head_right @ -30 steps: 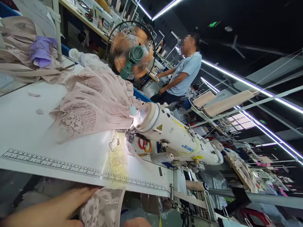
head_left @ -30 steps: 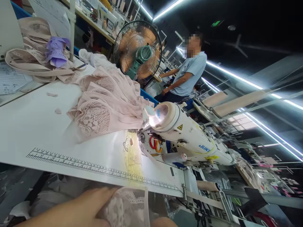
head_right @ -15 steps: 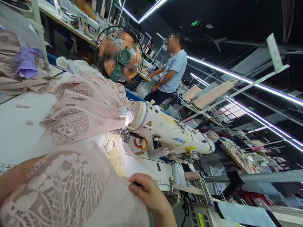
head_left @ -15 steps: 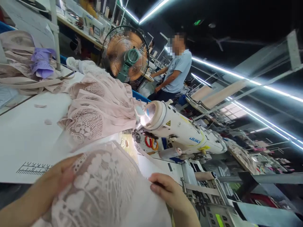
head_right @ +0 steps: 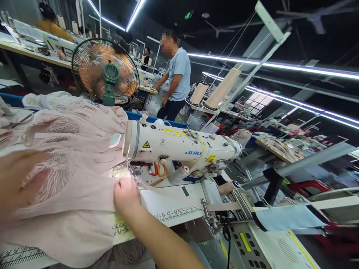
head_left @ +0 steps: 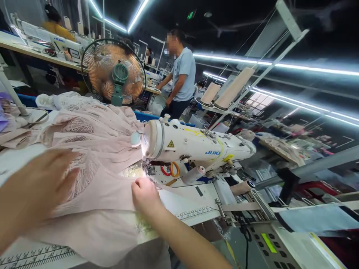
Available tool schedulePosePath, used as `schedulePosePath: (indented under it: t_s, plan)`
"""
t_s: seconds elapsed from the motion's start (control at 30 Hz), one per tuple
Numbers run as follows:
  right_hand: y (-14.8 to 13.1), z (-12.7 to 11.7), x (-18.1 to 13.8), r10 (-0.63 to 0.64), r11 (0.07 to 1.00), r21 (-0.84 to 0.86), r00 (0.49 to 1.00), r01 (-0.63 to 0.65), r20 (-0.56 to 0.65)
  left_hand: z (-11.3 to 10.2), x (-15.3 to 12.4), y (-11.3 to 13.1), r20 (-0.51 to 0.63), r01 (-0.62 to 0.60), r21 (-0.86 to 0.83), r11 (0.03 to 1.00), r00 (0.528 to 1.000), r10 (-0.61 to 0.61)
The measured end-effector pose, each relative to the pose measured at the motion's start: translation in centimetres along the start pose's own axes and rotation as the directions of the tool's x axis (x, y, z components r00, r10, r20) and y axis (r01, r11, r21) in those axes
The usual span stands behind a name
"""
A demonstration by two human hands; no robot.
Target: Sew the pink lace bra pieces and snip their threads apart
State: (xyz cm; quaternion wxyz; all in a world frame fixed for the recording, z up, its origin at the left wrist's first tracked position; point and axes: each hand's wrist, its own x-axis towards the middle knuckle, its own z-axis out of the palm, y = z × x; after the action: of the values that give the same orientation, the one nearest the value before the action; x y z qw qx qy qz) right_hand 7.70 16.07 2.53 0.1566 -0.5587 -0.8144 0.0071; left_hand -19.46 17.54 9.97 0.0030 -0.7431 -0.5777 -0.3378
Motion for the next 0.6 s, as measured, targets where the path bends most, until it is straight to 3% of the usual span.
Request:
schedulePosePath:
  t_s: [0.03,0.07,0.1,0.17,0.27,0.37,0.6]
  plan:
    - [-0.3,0.0,-0.1,-0.021,1.0,-0.003,1.0,0.021,0.003,1.1,-0.6,2.2,0.037,-0.144,0.027,0.989,0.989,0.143]
    - [-0.5,0.0,-0.2,-0.04,0.999,0.0,0.999,0.04,0.006,2.4,-1.1,4.4,0.135,-0.289,-0.036,0.957,0.947,0.291]
    - [-0.6,-0.1,-0.3,-0.056,0.998,0.009,0.998,0.056,0.008,3.9,-1.5,6.2,0.207,-0.368,-0.119,0.922,0.899,0.386]
    - [-0.5,-0.2,-0.4,-0.09,0.995,0.038,0.996,0.089,0.015,6.9,-1.9,8.7,0.301,-0.416,-0.207,0.885,0.834,0.463]
    - [0.3,-0.6,-1.1,-0.177,0.981,0.091,0.984,0.174,0.029,10.3,-1.6,9.4,0.448,-0.433,-0.153,0.888,0.771,0.453]
    - [1.5,-1.3,-3.3,-0.247,0.959,0.145,0.969,0.243,0.011,11.7,-1.1,8.5,0.499,-0.451,-0.11,0.886,0.746,0.442]
    - [3.2,-1.8,-8.7,-0.079,0.984,0.155,0.996,0.084,-0.037,13.5,0.4,8.7,0.503,-0.481,-0.059,0.875,0.742,0.442]
